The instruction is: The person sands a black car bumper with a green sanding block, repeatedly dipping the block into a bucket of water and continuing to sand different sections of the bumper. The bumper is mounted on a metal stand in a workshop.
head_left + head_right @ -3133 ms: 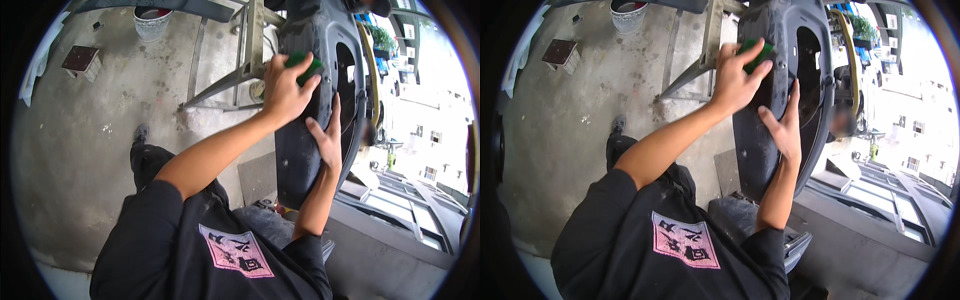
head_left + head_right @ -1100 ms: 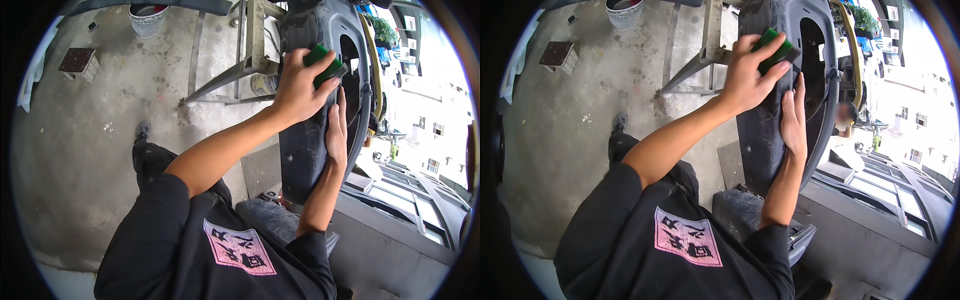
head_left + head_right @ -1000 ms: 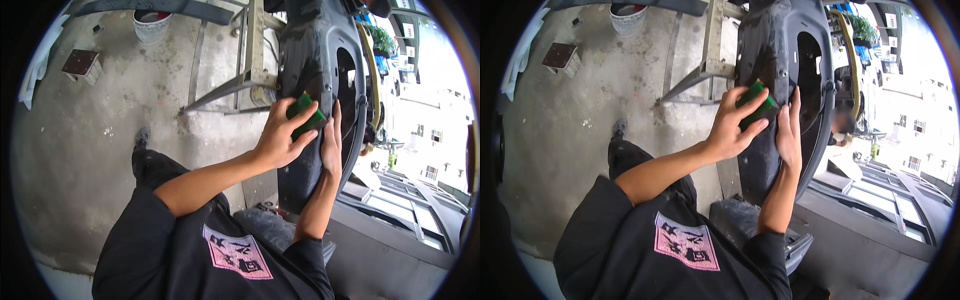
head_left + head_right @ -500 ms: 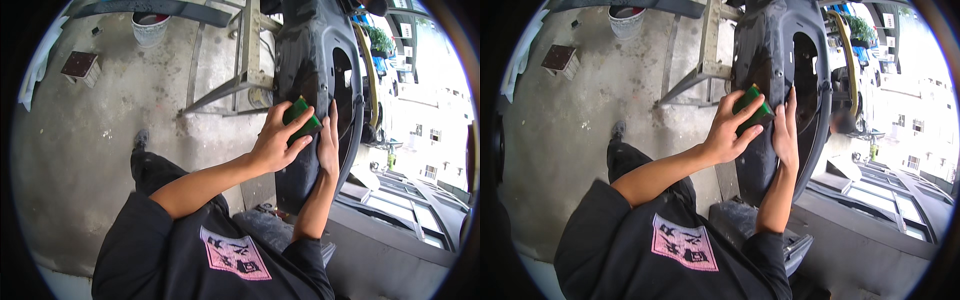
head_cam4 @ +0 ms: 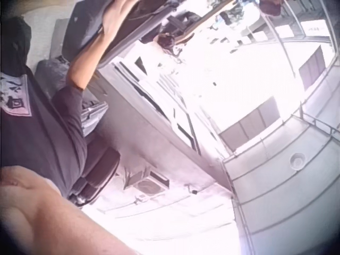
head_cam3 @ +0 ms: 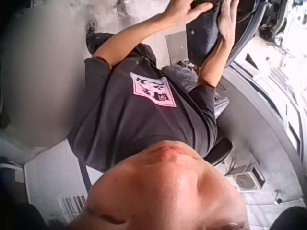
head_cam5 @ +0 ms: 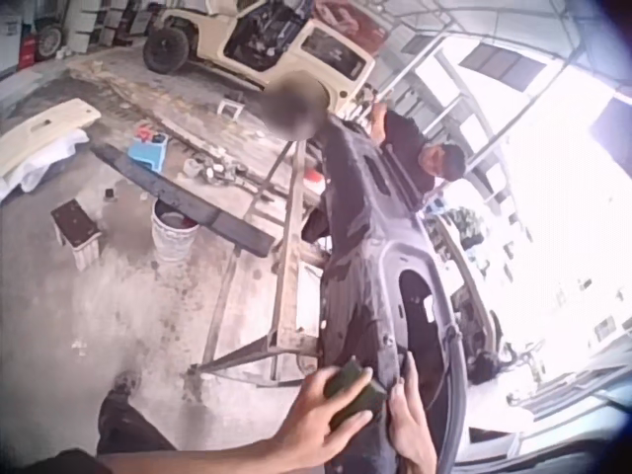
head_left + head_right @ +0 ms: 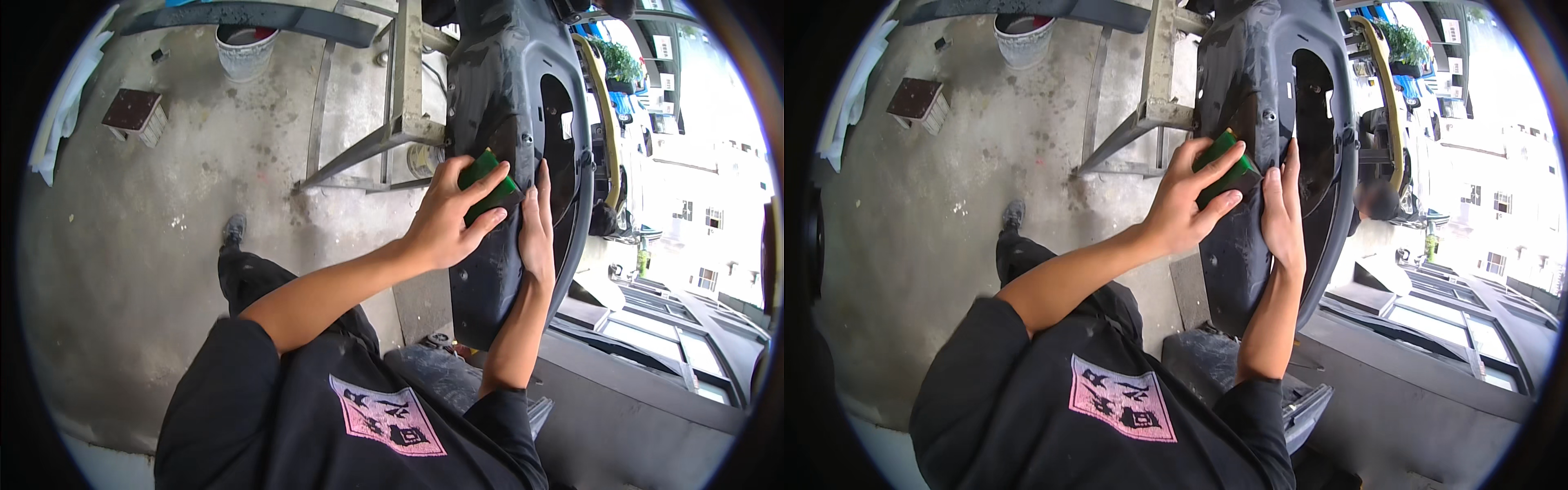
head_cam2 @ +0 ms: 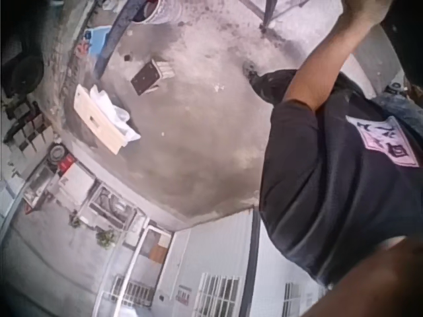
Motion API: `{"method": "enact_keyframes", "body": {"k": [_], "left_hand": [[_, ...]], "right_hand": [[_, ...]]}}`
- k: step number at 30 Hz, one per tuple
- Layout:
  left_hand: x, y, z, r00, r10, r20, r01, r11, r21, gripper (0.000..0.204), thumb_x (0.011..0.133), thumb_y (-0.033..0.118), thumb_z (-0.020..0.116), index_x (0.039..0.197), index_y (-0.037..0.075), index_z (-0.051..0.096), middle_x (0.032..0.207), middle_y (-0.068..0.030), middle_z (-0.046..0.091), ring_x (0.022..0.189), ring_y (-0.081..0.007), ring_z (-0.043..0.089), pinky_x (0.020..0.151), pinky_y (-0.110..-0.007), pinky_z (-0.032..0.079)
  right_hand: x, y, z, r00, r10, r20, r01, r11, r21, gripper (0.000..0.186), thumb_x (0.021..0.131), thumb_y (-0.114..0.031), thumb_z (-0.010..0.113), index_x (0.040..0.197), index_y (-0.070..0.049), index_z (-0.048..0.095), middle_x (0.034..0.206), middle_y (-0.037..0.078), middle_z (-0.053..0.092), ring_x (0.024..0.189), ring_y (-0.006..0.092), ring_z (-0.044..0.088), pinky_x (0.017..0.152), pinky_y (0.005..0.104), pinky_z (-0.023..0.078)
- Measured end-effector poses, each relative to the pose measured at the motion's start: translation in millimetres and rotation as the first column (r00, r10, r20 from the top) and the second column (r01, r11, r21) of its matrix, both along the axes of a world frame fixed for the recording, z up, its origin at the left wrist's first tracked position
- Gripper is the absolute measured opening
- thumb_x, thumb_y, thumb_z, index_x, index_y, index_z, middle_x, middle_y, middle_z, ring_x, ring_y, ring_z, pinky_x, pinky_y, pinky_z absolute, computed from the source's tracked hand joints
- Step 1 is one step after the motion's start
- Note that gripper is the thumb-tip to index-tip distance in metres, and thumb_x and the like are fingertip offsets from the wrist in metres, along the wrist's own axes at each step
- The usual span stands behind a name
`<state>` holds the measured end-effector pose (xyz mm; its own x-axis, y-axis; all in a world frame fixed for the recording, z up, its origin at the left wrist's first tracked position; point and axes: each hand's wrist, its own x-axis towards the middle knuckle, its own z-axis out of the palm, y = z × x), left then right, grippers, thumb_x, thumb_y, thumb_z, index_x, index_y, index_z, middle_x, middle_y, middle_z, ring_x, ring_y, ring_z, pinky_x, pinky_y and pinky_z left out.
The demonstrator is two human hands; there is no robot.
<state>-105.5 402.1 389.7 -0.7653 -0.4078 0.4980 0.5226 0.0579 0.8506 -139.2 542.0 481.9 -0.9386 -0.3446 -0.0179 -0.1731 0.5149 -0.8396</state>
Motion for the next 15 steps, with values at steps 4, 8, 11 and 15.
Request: {"method": "enact_keyframes", "body": {"k": [4,8,11,15], "left_hand": [[-39.9,-26.3,18.8,0.998,0.045,0.037,-0.045,0.999,0.018,0.055,0.091,0.031,0.069,0.141,0.014,0.056,0.118,-0.0236,0.051,0.108,-0.039,0.051,0.097,-0.044,0.041],[2.5,-4.4,-0.7,0.999,-0.003,-0.036,0.001,0.999,-0.033,0.055,0.091,0.028,0.068,0.142,0.015,0.055,0.121,-0.0245,0.051,0.111,-0.0397,0.051,0.097,-0.044,0.041],[-49.0,-23.5,21.8,1.0,0.012,-0.002,-0.012,1.0,0.02,0.054,0.091,0.03,0.068,0.142,0.016,0.056,0.12,-0.0272,0.05,0.111,-0.0417,0.05,0.099,-0.046,0.041],[12.9,-1.6,-3.6,0.997,0.01,-0.08,-0.013,0.999,-0.033,0.054,0.089,0.028,0.07,0.14,0.013,0.057,0.122,-0.0266,0.05,0.112,-0.0415,0.051,0.099,-0.046,0.041]], "right_hand": [[-0.7,-14.0,3.9,0.99,-0.051,0.132,0.063,0.994,-0.087,0.056,0.11,-0.026,0.036,0.159,-0.007,0.017,0.15,0.015,0.039,0.13,0.0176,0.047,0.108,0.0296,0.038],[-8.4,-5.1,3.5,1.0,-0.006,0.0,0.006,0.999,-0.046,0.058,0.109,-0.023,0.036,0.157,0.0,0.016,0.154,0.017,0.034,0.142,0.0207,0.034,0.117,0.0314,0.024],[-11.7,-12.5,9.4,0.994,-0.015,0.109,0.019,0.999,-0.043,0.059,0.108,-0.021,0.036,0.157,0.003,0.013,0.156,0.019,0.03,0.144,0.0225,0.028,0.117,0.031,0.021],[-2.1,-4.2,1.7,1.0,-0.024,-0.019,0.025,0.997,0.071,0.059,0.109,-0.026,0.037,0.158,0.0,0.017,0.155,0.018,0.034,0.144,0.0218,0.032,0.119,0.0329,0.021]]}}
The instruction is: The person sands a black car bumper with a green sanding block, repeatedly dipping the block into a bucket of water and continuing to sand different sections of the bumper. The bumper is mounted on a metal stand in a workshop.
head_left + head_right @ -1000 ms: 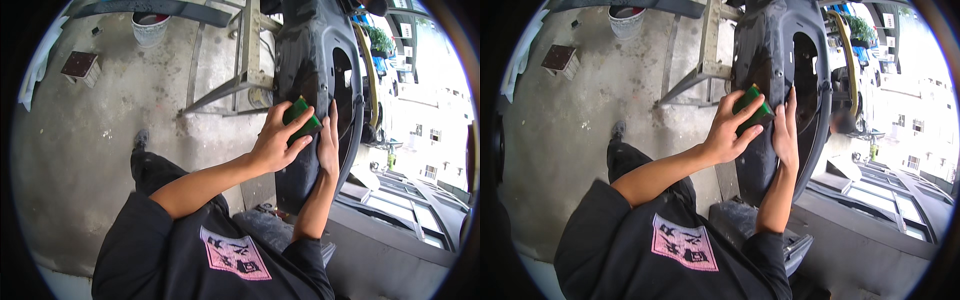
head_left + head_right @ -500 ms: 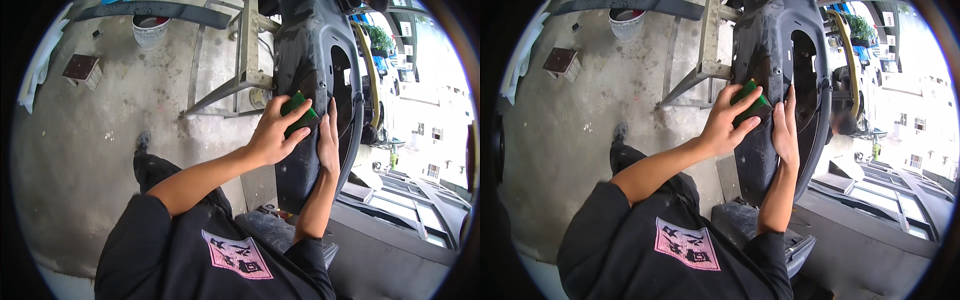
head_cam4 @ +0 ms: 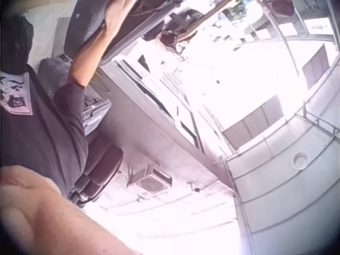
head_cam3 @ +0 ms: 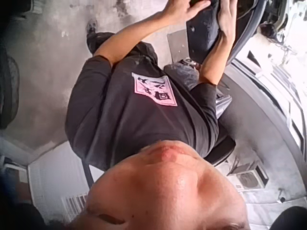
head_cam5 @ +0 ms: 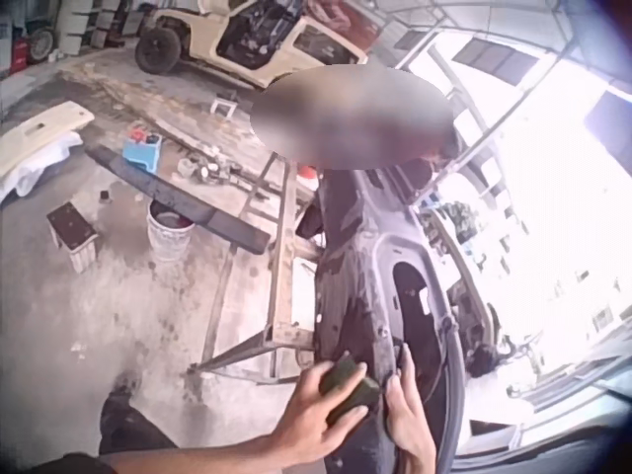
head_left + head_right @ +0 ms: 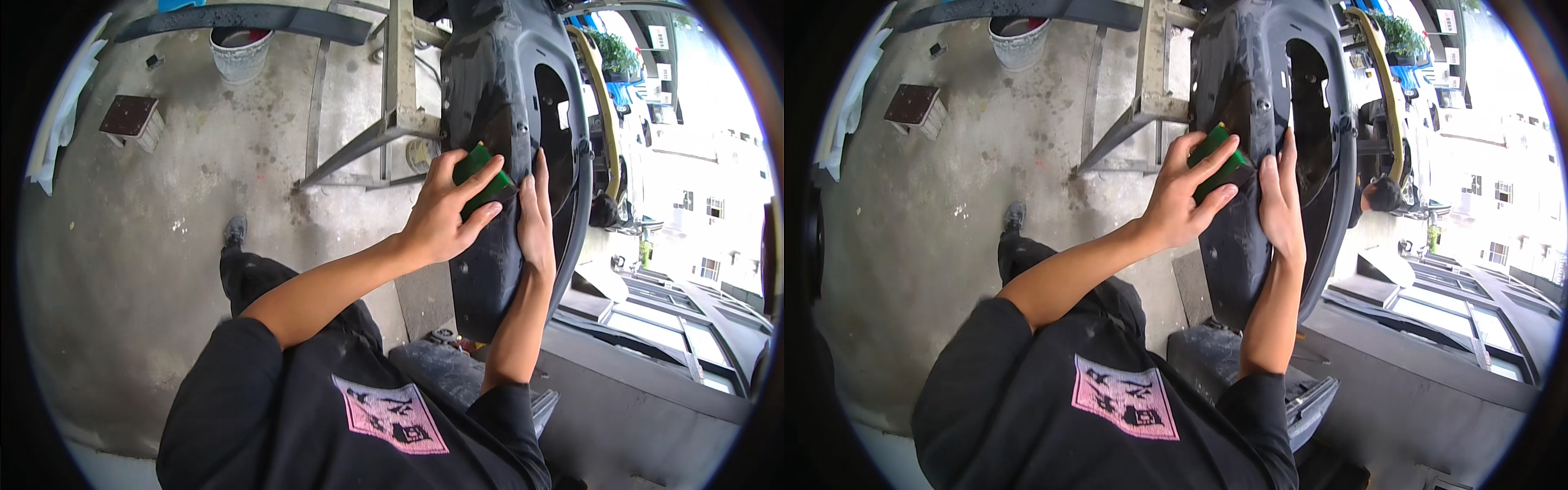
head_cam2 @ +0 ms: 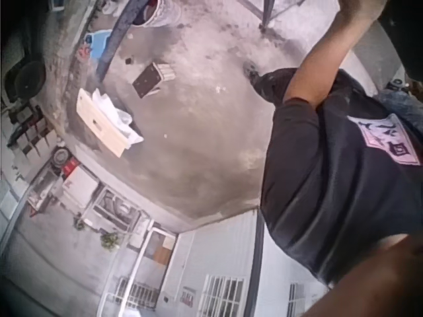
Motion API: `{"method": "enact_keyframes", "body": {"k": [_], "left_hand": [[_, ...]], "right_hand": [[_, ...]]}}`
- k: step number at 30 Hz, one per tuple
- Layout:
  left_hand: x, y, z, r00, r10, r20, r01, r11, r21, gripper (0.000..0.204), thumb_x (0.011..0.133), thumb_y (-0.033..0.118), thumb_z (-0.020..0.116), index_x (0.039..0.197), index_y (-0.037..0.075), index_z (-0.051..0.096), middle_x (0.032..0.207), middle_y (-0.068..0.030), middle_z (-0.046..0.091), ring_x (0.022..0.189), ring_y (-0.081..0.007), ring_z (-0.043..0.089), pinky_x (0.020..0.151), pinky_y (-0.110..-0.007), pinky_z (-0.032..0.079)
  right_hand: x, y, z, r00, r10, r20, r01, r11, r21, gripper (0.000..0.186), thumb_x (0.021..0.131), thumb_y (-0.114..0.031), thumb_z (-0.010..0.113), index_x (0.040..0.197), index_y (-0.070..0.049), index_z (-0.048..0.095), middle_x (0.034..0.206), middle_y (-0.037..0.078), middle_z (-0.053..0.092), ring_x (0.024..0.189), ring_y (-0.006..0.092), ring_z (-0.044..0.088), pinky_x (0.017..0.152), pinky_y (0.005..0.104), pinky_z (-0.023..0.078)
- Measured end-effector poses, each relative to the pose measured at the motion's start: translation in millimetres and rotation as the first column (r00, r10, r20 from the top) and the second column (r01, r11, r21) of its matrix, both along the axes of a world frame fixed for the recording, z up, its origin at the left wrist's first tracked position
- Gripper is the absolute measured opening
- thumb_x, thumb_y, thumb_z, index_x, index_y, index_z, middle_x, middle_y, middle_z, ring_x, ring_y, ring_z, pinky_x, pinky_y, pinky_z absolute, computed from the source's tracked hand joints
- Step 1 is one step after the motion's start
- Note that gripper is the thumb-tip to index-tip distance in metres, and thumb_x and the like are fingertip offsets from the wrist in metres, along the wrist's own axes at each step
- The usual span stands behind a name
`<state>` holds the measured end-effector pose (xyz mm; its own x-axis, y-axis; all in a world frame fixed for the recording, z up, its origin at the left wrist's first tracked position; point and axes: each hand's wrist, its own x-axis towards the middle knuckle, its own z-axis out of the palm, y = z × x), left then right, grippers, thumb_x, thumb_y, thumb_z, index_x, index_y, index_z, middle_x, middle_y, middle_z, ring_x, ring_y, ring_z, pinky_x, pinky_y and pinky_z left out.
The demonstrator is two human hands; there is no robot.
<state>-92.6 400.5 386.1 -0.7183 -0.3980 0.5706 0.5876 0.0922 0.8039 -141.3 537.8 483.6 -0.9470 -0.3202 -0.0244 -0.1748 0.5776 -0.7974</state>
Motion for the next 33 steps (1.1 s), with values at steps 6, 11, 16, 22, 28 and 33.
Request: {"method": "enact_keyframes", "body": {"k": [6,11,16,22,28,33], "left_hand": [[-3.2,7.7,6.1,0.998,0.055,0.041,-0.058,0.995,0.087,0.048,0.089,0.027,0.07,0.133,0.008,0.061,0.116,-0.0245,0.052,0.104,-0.0395,0.052,0.091,-0.044,0.043],[-59.0,-21.7,36.2,0.985,0.16,0.061,-0.163,0.986,0.04,0.053,0.092,0.022,0.069,0.142,0.013,0.054,0.121,-0.0221,0.054,0.108,-0.0337,0.053,0.093,-0.04,0.043],[-42.5,-1.7,18.5,0.99,0.104,0.099,-0.111,0.991,0.073,0.056,0.089,0.026,0.071,0.142,0.014,0.056,0.128,-0.0238,0.052,0.117,-0.037,0.052,0.102,-0.041,0.041],[-53.6,-88.1,42.8,0.954,-0.252,0.163,0.235,0.965,0.116,0.051,0.092,0.033,0.067,0.138,0.014,0.06,0.108,-0.0119,0.058,0.105,-0.0227,0.056,0.094,-0.033,0.044],[1.0,-161.3,15.4,0.827,-0.553,0.102,0.442,0.751,0.491,0.054,0.102,0.027,0.056,0.148,0.001,0.044,0.111,0.0012,0.057,0.088,-0.0018,0.046,0.081,-0.015,0.039],[12.0,-207.9,-28.9,0.735,-0.627,0.259,0.454,0.738,0.499,0.053,0.102,0.025,0.056,0.148,0.001,0.045,0.095,0.0052,0.054,0.078,-0.0023,0.041,0.072,-0.015,0.034]], "right_hand": [[-2.9,-1.2,1.7,0.999,0.036,0.013,-0.035,0.997,-0.066,0.058,0.109,-0.025,0.037,0.158,-0.001,0.017,0.157,0.015,0.031,0.143,0.0187,0.031,0.118,0.0303,0.022],[3.1,-14.1,7.6,0.999,-0.009,0.04,0.009,1.0,0.009,0.057,0.109,-0.024,0.034,0.158,0.0,0.015,0.159,0.016,0.027,0.147,0.022,0.026,0.119,0.032,0.018],[-7.5,4.2,-3.6,0.998,0.031,0.046,-0.026,0.995,-0.095,0.058,0.109,-0.022,0.036,0.157,0.001,0.015,0.158,0.017,0.028,0.147,0.0226,0.026,0.119,0.0325,0.018],[-4.0,-1.6,0.2,0.998,-0.029,-0.05,0.03,1.0,0.001,0.061,0.106,-0.025,0.045,0.157,-0.001,0.02,0.148,0.019,0.039,0.137,0.024,0.038,0.115,0.0322,0.025],[12.5,-25.9,7.5,0.876,-0.134,-0.463,0.299,0.905,0.303,0.057,0.097,-0.036,0.059,0.142,-0.002,0.048,0.115,0.015,0.061,0.106,0.0298,0.063,0.095,0.036,0.047],[18.3,-79.0,9.5,0.753,-0.173,-0.634,0.562,0.671,0.484,0.072,0.083,-0.047,0.069,0.138,-0.003,0.053,0.116,0.018,0.061,0.1,0.036,0.065,0.086,0.0417,0.053]]}}
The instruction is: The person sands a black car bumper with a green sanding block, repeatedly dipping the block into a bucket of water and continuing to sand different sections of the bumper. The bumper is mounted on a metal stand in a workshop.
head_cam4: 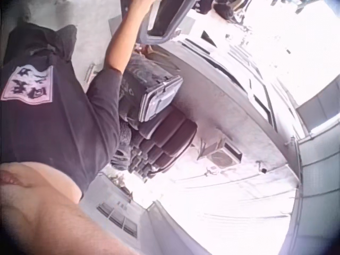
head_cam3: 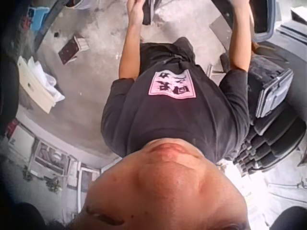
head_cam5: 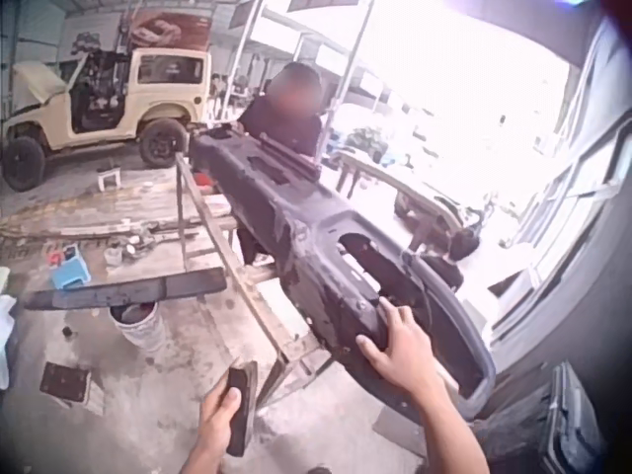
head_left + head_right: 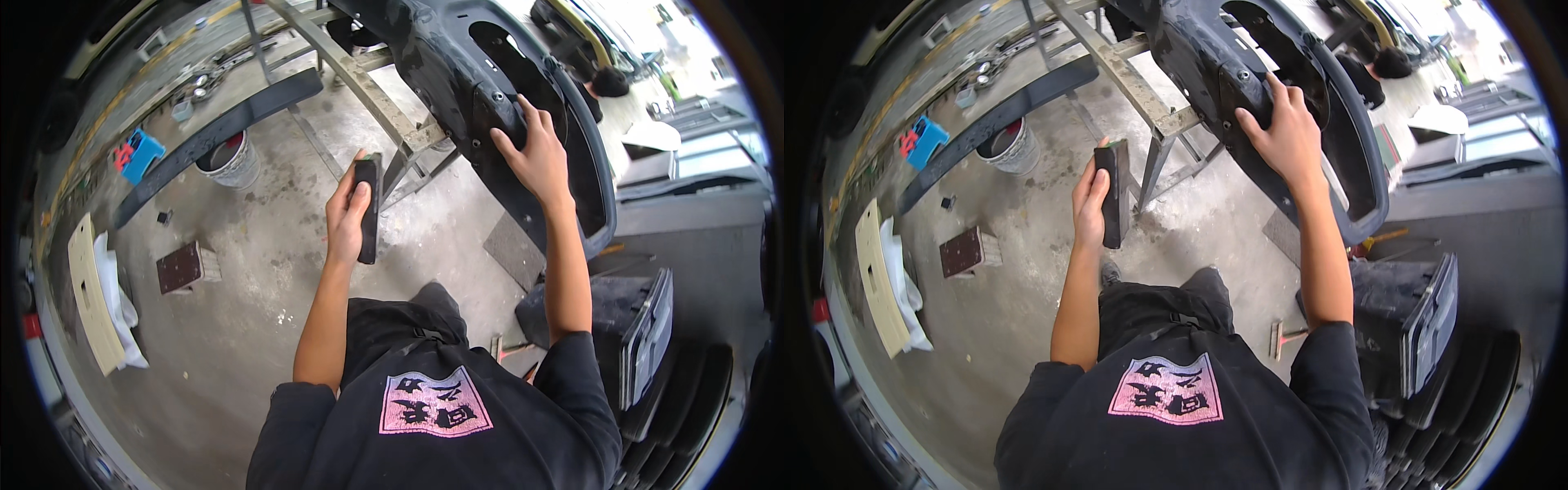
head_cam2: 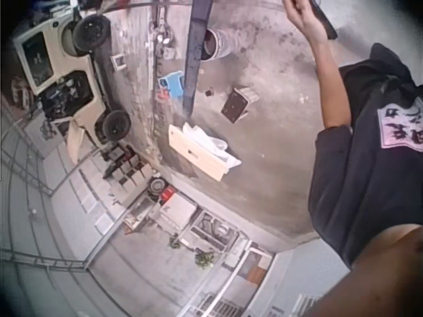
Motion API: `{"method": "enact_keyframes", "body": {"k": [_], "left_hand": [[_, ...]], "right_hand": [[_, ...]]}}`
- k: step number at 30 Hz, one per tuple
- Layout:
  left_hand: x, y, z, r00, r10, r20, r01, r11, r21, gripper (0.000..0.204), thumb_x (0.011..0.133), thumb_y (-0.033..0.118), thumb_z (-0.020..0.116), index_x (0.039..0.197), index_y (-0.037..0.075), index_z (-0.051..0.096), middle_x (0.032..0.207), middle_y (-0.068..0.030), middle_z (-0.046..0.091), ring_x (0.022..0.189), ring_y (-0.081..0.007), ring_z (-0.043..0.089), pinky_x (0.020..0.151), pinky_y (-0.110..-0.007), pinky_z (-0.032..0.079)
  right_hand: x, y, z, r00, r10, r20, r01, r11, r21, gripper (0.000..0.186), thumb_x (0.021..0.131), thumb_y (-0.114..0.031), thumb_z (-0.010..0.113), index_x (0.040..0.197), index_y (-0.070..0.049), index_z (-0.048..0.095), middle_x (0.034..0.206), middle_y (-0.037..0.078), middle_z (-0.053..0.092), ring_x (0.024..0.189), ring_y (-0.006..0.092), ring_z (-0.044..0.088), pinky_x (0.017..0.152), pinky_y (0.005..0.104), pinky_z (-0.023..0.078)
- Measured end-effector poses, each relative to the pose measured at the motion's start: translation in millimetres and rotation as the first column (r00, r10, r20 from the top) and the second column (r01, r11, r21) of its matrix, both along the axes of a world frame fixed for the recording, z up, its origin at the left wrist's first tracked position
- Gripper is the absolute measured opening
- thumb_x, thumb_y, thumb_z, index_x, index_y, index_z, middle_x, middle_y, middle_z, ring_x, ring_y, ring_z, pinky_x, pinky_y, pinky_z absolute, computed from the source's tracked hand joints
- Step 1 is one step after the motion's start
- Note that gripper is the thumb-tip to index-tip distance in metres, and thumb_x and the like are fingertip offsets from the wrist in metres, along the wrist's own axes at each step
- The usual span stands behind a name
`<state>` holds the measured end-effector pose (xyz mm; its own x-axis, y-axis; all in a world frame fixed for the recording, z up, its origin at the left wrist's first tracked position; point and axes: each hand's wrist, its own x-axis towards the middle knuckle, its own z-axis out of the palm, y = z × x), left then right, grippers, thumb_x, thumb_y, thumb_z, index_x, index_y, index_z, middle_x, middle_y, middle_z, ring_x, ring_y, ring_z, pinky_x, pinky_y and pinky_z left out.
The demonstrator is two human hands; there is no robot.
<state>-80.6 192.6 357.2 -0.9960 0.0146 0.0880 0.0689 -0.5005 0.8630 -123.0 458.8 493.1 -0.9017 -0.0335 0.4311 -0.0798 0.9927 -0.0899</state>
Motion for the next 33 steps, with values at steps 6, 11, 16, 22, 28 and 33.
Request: {"method": "enact_keyframes", "body": {"k": [6,11,16,22,28,33], "left_hand": [[-5.9,-30.1,-17.6,0.976,-0.141,0.168,0.123,0.986,0.115,0.049,0.103,0.02,0.053,0.146,0.0,0.046,0.131,-0.0051,0.058,0.108,-0.0084,0.055,0.096,-0.02,0.041],[-33.7,-16.8,-0.3,0.964,-0.227,0.136,0.22,0.973,0.067,0.05,0.102,0.02,0.054,0.147,0.002,0.046,0.122,-0.0014,0.06,0.096,-0.0053,0.054,0.086,-0.018,0.042],[-71.5,-10.4,20.9,0.933,-0.352,0.08,0.36,0.926,-0.115,0.048,0.098,0.014,0.06,0.144,0.004,0.052,0.119,-0.0028,0.052,0.092,-0.0071,0.052,0.081,-0.02,0.043],[-127.3,-16.2,46.3,0.865,-0.485,-0.126,0.386,0.805,-0.451,0.051,0.091,0.012,0.063,0.14,0.002,0.054,0.127,-0.0101,0.057,0.119,-0.0205,0.052,0.107,-0.032,0.036],[-166.7,-22.0,52.1,0.77,-0.603,-0.206,0.45,0.744,-0.494,0.056,0.089,0.023,0.064,0.139,0.0,0.055,0.13,-0.0162,0.057,0.121,-0.027,0.052,0.108,-0.036,0.036],[-201.1,-41.2,57.4,0.618,-0.758,-0.207,0.55,0.606,-0.575,0.055,0.089,0.024,0.064,0.139,0.003,0.056,0.129,-0.0166,0.057,0.12,-0.0273,0.053,0.107,-0.036,0.037]], "right_hand": [[-14.2,-36.9,-0.9,0.954,-0.291,-0.072,0.3,0.93,0.213,0.066,0.083,-0.058,0.068,0.118,-0.003,0.063,0.096,0.018,0.061,0.083,0.0351,0.068,0.073,0.0434,0.054],[-25.4,-52.1,2.7,0.898,-0.429,-0.096,0.439,0.867,0.234,0.059,0.084,-0.061,0.066,0.108,-0.008,0.066,0.091,0.015,0.062,0.074,0.0325,0.068,0.066,0.0398,0.053],[-19.6,-53.3,-2.5,0.911,-0.398,-0.106,0.407,0.909,0.088,0.054,0.08,-0.051,0.074,0.115,-0.01,0.067,0.095,0.013,0.062,0.078,0.0308,0.067,0.067,0.0384,0.053],[-8.7,-51.8,-6.7,0.925,-0.369,-0.087,0.365,0.929,-0.066,0.057,0.074,-0.031,0.082,0.126,-0.015,0.064,0.11,0.012,0.061,0.089,0.0315,0.065,0.078,0.039,0.053],[-23.9,-62.1,-18.0,0.846,-0.478,-0.237,0.473,0.877,-0.085,0.057,0.069,-0.038,0.085,0.117,-0.011,0.067,0.108,0.01,0.062,0.092,0.0313,0.063,0.081,0.0399,0.05],[-38.8,-70.5,-27.3,0.752,-0.553,-0.359,0.584,0.811,-0.028,0.058,0.068,-0.048,0.084,0.108,-0.009,0.07,0.105,0.007,0.063,0.095,0.0274,0.061,0.086,0.0401,0.047]]}}
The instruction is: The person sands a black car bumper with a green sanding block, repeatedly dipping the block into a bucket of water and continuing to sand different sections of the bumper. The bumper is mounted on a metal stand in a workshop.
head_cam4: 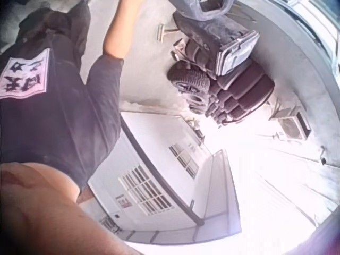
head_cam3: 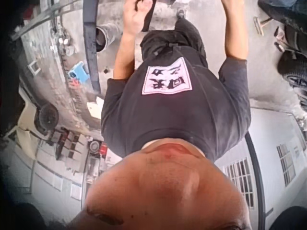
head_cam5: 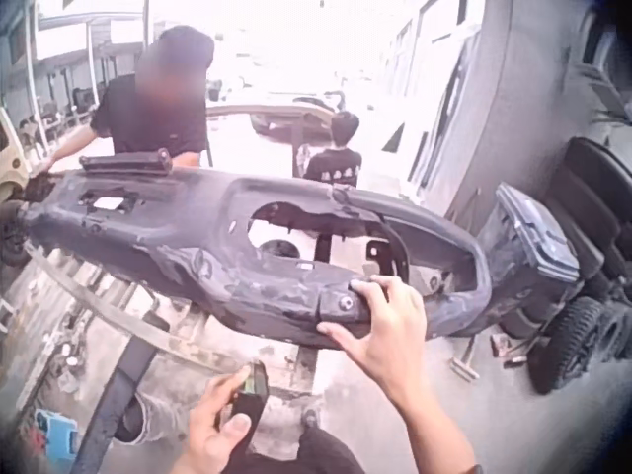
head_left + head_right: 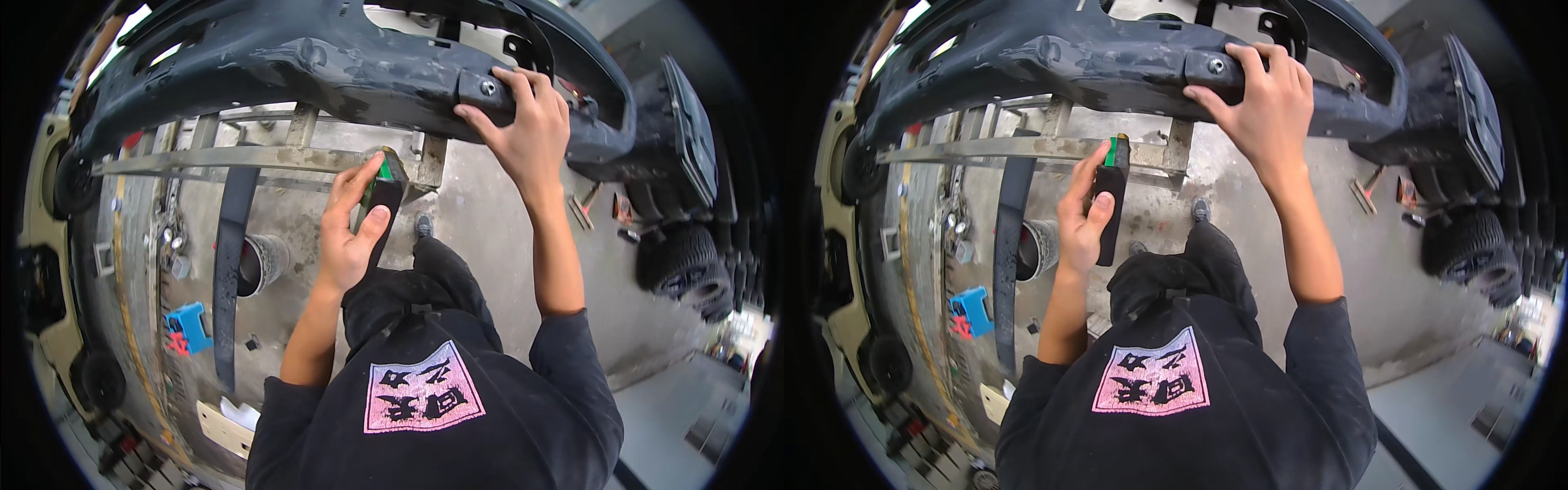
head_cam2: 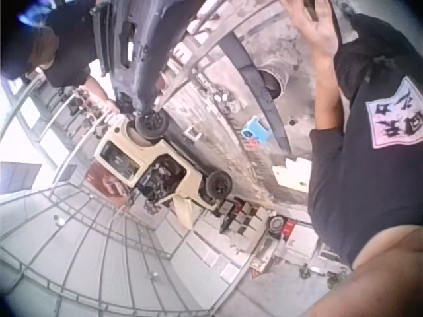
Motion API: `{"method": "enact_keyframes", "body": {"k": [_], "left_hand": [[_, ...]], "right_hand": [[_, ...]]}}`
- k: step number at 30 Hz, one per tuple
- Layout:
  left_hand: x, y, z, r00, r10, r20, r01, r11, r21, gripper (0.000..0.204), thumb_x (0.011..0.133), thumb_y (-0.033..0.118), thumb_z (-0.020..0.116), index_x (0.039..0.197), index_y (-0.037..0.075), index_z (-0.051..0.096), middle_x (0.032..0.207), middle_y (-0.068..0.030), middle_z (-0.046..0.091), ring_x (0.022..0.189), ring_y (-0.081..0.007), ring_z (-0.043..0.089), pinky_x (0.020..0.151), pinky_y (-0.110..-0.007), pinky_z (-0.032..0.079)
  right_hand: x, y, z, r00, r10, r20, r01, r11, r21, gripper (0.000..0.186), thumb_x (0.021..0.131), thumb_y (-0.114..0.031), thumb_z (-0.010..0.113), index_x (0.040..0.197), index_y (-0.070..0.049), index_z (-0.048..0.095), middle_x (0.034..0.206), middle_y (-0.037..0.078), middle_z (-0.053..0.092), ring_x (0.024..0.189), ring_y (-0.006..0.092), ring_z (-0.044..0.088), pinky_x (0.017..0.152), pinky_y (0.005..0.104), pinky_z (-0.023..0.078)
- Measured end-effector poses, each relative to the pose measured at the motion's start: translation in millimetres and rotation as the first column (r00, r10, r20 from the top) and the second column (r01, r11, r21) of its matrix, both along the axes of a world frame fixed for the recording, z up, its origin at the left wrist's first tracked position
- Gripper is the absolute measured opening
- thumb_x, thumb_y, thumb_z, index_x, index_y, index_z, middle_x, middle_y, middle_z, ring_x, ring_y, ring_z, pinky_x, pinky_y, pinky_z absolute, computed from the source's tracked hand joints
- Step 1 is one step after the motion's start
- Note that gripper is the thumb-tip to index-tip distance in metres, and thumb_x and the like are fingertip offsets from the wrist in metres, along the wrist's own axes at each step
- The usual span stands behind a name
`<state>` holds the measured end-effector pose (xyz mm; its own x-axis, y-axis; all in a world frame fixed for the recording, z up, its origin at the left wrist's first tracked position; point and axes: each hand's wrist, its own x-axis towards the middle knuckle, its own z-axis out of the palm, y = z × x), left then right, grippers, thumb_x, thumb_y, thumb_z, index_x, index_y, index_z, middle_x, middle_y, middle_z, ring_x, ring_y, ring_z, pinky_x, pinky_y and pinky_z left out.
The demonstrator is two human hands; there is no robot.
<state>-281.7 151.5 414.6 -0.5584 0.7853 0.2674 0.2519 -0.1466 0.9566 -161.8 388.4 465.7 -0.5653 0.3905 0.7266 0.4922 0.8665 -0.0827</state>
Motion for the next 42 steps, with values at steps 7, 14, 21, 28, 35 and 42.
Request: {"method": "enact_keyframes", "body": {"k": [7,14,21,28,35,42], "left_hand": [[-15.1,-31.1,-8.5,0.987,-0.154,0.055,0.157,0.985,-0.071,0.056,0.089,0.025,0.065,0.14,0.004,0.056,0.128,-0.0158,0.056,0.12,-0.0269,0.053,0.107,-0.037,0.038],[12.0,-47.4,-4.2,0.98,-0.142,0.14,0.155,0.984,-0.086,0.055,0.089,0.021,0.065,0.141,0.005,0.055,0.128,-0.0165,0.055,0.12,-0.0267,0.053,0.107,-0.038,0.038],[59.9,-50.5,-23.6,0.999,-0.006,0.049,0.009,0.998,-0.063,0.053,0.09,0.016,0.066,0.141,0.007,0.055,0.127,-0.0138,0.056,0.118,-0.024,0.053,0.104,-0.033,0.04],[109.4,-56.6,-30.7,0.988,0.121,-0.097,-0.137,0.975,-0.177,0.053,0.088,0.019,0.068,0.139,0.006,0.057,0.123,-0.0164,0.056,0.114,-0.0276,0.055,0.102,-0.035,0.042],[139.0,-69.8,-30.2,0.975,0.221,-0.013,-0.217,0.941,-0.259,0.054,0.09,0.017,0.065,0.141,0.003,0.054,0.13,-0.0151,0.056,0.119,-0.0245,0.052,0.106,-0.035,0.038],[149.1,-69.5,-37.6,0.923,0.271,-0.272,-0.346,0.894,-0.283,0.053,0.087,0.018,0.069,0.138,0.008,0.059,0.125,-0.0168,0.055,0.115,-0.0285,0.055,0.102,-0.037,0.042]], "right_hand": [[17.8,5.3,5.3,0.992,0.059,0.107,-0.055,0.998,-0.038,0.06,0.068,-0.044,0.083,0.118,-0.014,0.067,0.11,0.005,0.064,0.098,0.0289,0.063,0.088,0.0392,0.049],[26.0,5.8,8.5,0.971,0.086,0.221,-0.08,0.996,-0.037,0.069,0.068,-0.035,0.085,0.129,-0.015,0.058,0.118,0.008,0.06,0.109,0.0296,0.059,0.095,0.0419,0.048],[25.1,12.5,2.1,0.978,0.125,0.166,-0.126,0.992,-0.002,0.071,0.065,-0.037,0.087,0.125,-0.012,0.06,0.115,0.009,0.06,0.104,0.0285,0.059,0.09,0.0405,0.047],[21.0,16.7,-12.1,0.993,0.104,0.05,-0.109,0.988,0.112,0.065,0.066,-0.052,0.082,0.115,-0.013,0.065,0.104,0.007,0.062,0.097,0.0274,0.062,0.084,0.0396,0.048],[28.4,23.2,-9.0,0.978,0.181,0.107,-0.188,0.98,0.061,0.072,0.066,-0.041,0.086,0.126,-0.012,0.06,0.114,0.01,0.06,0.102,0.0291,0.061,0.088,0.0408,0.047],[30.6,24.5,-7.0,0.968,0.222,0.119,-0.226,0.974,0.017,0.071,0.067,-0.031,0.087,0.13,-0.014,0.058,0.118,0.011,0.059,0.107,0.0294,0.06,0.091,0.041,0.047]]}}
